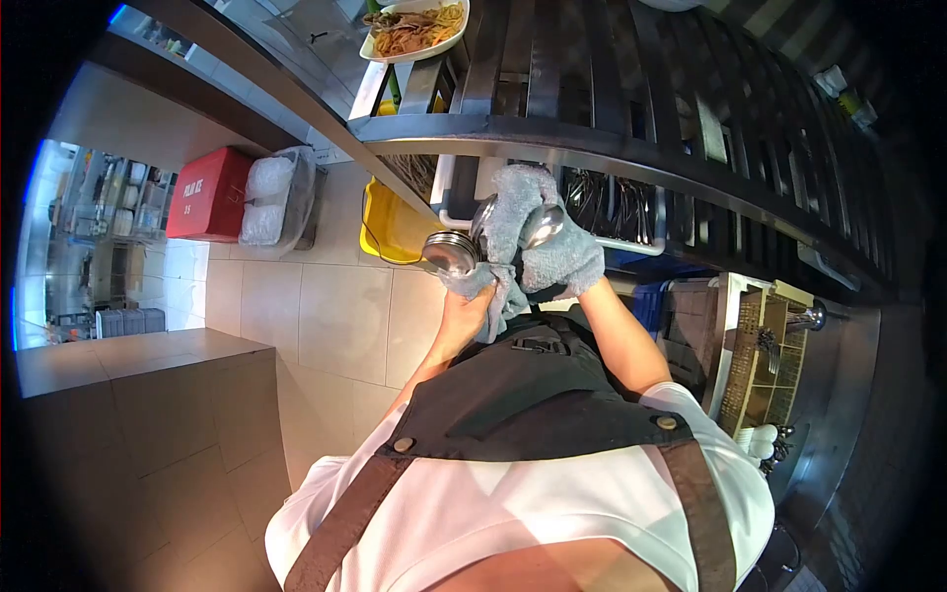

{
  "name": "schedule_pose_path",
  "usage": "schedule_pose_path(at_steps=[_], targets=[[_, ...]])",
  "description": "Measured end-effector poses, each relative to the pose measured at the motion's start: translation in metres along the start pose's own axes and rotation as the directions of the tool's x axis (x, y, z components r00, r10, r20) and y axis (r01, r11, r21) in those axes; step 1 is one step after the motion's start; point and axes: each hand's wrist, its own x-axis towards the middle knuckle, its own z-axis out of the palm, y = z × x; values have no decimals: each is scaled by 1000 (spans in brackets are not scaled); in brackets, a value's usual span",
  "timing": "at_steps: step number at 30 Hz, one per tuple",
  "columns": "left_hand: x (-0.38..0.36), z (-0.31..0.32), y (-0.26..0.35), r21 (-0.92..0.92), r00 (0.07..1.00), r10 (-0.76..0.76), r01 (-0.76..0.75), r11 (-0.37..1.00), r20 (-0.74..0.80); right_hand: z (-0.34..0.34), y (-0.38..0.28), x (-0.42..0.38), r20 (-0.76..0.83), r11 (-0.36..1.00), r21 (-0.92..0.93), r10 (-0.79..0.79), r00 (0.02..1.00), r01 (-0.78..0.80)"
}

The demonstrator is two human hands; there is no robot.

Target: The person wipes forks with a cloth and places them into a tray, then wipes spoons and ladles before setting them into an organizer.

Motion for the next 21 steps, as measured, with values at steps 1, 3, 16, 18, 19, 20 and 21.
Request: schedule_pose_path(at_steps=[1,3,16,18,19,20,21], targets=[[-2,1,13,33,996,-79,78,996,35,-1,-1,1,-12,1000,-6,-9,1000,9],[-2,2,17,65,985,-160,156,986,66,0,-2,1,-24,1000,-23,-22,999,21],[6,-2,-18,-147,961,-268,276,950,69,19,6,-30,68,968,91,227,972,-232],[5,1,-18,-146,961,-272,275,950,42,15,6,-28,98,930,231,270,958,-286],[4,5,-17,-148,961,-275,274,950,16,9,8,-26,100,929,230,274,956,-290],[3,7,-16,-147,960,-278,278,949,20,1,13,-23,-68,962,198,206,976,-189],[2,10,-13,-156,959,-282,282,947,24,-6,14,-20,-232,985,148,123,965,-90]])
